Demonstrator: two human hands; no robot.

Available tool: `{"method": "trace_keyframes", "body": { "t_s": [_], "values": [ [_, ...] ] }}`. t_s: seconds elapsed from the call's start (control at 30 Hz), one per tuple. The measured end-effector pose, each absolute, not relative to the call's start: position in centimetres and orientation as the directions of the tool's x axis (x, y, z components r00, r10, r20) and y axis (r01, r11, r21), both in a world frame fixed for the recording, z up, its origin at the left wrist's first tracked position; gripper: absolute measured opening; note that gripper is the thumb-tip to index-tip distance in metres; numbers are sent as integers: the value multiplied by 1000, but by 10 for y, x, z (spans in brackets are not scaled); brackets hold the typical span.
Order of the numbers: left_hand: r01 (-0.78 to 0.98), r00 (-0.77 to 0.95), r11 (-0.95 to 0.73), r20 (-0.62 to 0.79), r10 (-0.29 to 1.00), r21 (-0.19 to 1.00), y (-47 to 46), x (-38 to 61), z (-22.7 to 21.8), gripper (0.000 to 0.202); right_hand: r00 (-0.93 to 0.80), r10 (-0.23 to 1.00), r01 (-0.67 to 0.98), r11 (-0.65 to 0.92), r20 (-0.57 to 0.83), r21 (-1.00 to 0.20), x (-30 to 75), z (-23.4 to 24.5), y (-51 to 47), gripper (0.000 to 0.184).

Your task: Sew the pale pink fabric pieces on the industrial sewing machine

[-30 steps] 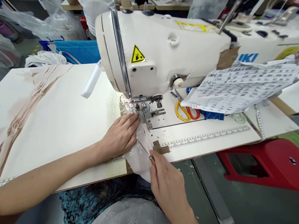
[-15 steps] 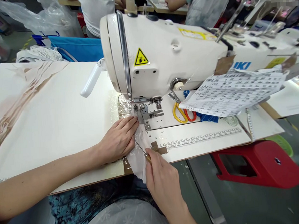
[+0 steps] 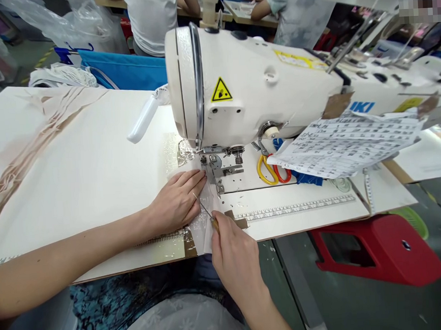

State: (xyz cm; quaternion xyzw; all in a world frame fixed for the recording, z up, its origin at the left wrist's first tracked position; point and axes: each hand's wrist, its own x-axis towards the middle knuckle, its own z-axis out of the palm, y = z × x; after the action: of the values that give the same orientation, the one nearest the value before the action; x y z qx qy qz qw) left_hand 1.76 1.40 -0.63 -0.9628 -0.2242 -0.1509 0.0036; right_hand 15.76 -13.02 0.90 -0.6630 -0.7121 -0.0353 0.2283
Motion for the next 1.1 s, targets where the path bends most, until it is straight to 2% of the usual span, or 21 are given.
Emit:
{"method": "trace_keyframes", "body": {
  "t_s": [0.1, 0.23, 0.5, 0.8, 0.97, 1.1],
  "values": [
    [461, 839, -886, 300, 453, 49, 18, 19, -5, 47, -15, 929, 959, 118, 369, -257, 157, 10, -124, 29],
    [529, 824, -849, 233, 517, 12, 23, 21, 1, 44, 4, 932, 962, 96, 363, -256, 155, 10, -117, 30],
    [532, 833, -843, 221, 507, -74, 39, 15, 4, 39, 47, 935, 945, 72, 351, -319, 149, 10, -117, 31],
    [425, 856, -905, 318, 408, 17, 19, 18, -2, 40, 51, 937, 939, 72, 346, -335, 148, 11, -122, 30],
    [437, 856, -900, 313, 412, -11, 13, 20, -3, 41, 35, 943, 928, 93, 332, -361, 151, 10, -128, 28],
    [430, 878, -902, 249, 408, -41, 12, 19, 0, 42, 73, 943, 913, 68, 325, -403, 158, 9, -137, 28]
  ]
}}
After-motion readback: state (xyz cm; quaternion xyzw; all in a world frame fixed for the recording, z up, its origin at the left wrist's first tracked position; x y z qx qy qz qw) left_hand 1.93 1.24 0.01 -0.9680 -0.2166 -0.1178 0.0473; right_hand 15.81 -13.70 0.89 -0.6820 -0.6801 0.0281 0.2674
